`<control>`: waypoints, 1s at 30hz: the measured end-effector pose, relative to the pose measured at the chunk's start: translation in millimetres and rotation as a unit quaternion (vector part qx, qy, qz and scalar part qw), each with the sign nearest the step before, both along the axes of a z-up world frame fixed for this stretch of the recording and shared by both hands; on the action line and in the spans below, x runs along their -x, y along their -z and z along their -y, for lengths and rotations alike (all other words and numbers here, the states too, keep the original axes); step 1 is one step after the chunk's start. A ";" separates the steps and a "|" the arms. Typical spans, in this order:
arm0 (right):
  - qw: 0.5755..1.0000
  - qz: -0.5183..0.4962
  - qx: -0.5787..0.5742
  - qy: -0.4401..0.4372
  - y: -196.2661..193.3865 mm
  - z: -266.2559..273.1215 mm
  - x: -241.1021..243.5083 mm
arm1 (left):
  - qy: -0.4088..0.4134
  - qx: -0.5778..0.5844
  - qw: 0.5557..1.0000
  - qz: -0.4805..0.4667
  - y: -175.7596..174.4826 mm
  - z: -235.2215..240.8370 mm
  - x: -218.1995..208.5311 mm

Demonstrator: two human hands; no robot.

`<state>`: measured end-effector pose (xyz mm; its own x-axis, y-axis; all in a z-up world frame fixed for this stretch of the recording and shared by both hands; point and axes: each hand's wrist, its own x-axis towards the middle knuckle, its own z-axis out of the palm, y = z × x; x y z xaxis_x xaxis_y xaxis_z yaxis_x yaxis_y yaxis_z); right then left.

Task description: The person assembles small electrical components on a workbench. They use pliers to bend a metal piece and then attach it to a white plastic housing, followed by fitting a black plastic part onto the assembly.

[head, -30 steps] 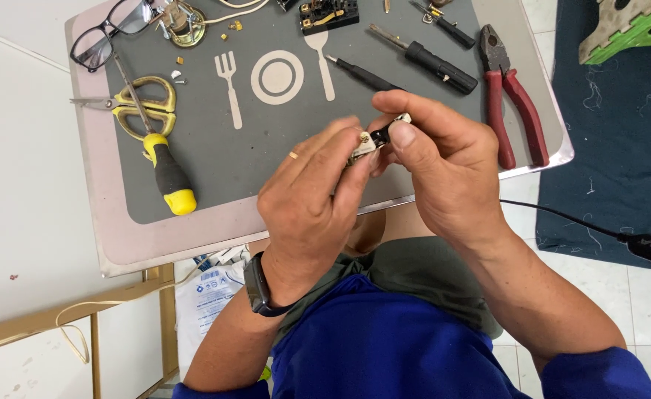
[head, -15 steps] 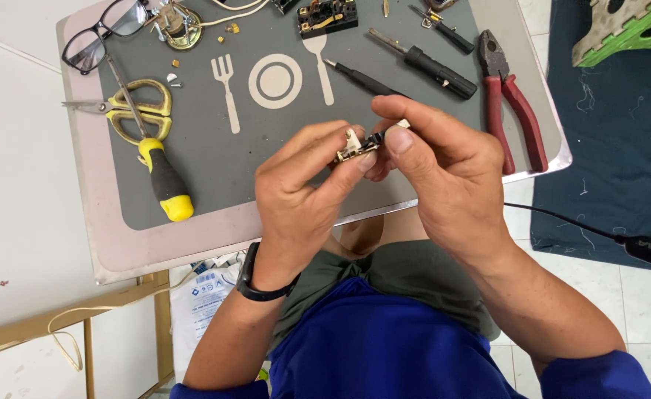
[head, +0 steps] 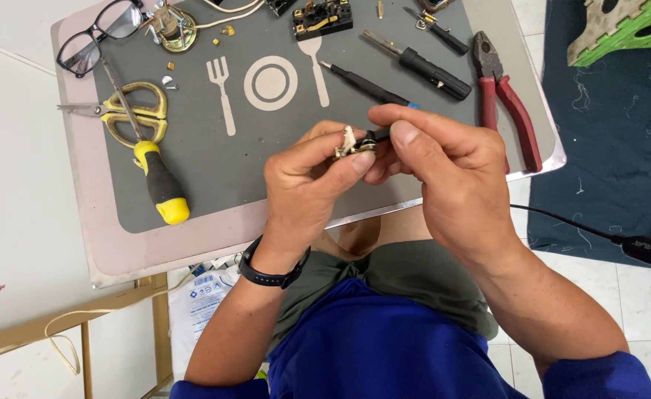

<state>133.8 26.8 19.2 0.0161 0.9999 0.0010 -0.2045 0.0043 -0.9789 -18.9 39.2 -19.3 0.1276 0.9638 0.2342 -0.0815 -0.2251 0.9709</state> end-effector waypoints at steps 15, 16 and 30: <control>0.989 -0.114 0.077 -0.056 5.2 -12.2 -6.4 | -0.021 0.154 0.972 0.177 -5.3 2.8 -14.9; 0.986 -0.131 0.084 -0.063 6.0 -12.6 -6.6 | -0.028 0.157 0.968 0.195 -6.6 3.6 -16.5; 0.998 0.030 -0.020 0.045 -6.1 9.1 -3.1 | -0.039 0.170 0.961 0.216 -6.2 9.0 -14.0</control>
